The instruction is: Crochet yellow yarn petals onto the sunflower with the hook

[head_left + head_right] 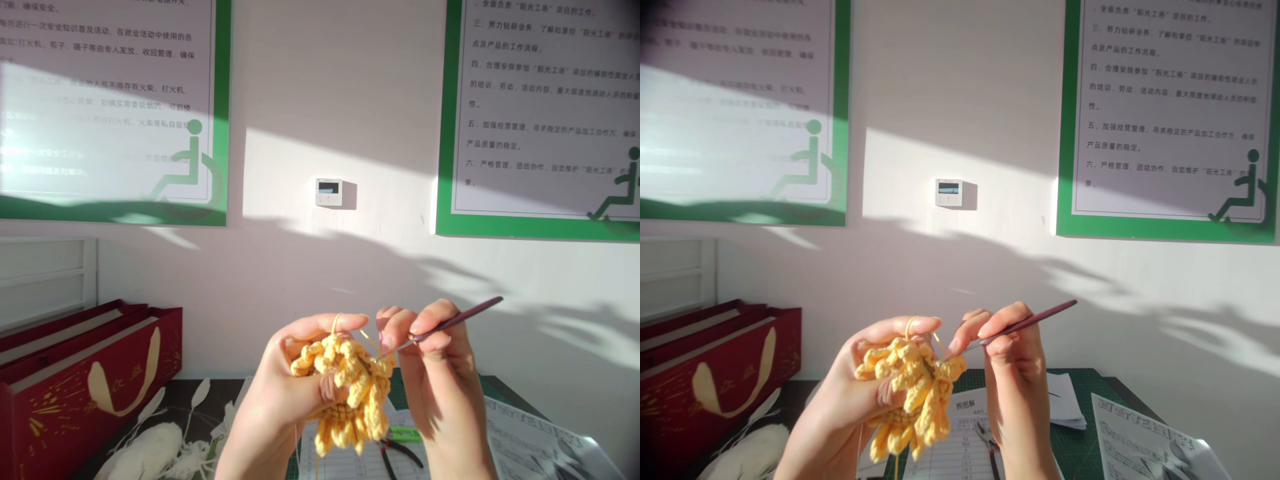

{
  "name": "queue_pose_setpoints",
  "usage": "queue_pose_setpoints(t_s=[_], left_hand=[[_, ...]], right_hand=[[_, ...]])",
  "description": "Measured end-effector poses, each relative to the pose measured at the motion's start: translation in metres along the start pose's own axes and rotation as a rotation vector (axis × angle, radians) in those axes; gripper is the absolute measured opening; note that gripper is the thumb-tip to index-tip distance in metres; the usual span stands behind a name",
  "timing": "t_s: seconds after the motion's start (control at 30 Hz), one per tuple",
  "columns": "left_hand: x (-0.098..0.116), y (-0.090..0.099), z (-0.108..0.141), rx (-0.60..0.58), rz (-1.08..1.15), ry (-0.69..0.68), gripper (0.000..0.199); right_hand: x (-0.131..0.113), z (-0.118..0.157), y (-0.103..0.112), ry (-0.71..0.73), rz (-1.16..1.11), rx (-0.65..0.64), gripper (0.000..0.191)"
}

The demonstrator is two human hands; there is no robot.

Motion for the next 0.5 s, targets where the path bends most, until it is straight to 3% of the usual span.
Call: queue_pose_setpoints(t_s=[0.3,0.5], left_hand=[[0.001,0.0,0.0,0.058,-0.036,-0.017,0.047],[0.004,-0.004,0.001,0.06,-0.039,-0.054,0.044]], right_hand=[[-0.028,0.004,-0.001,0.26,0.33,-0.097,0.006],[-0.046,0.008,-0.016,0.474,0.557,-0.188,0.021]])
Point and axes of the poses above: each hand's wrist, its own z-axis away from the middle knuckle, its own y-axis out of the back of the hand, x = y × z, the point moved 7 cm from there along -z, towards the middle knuckle, and after that the axes turned 4 degrees about -x, right-handed, at the moved point
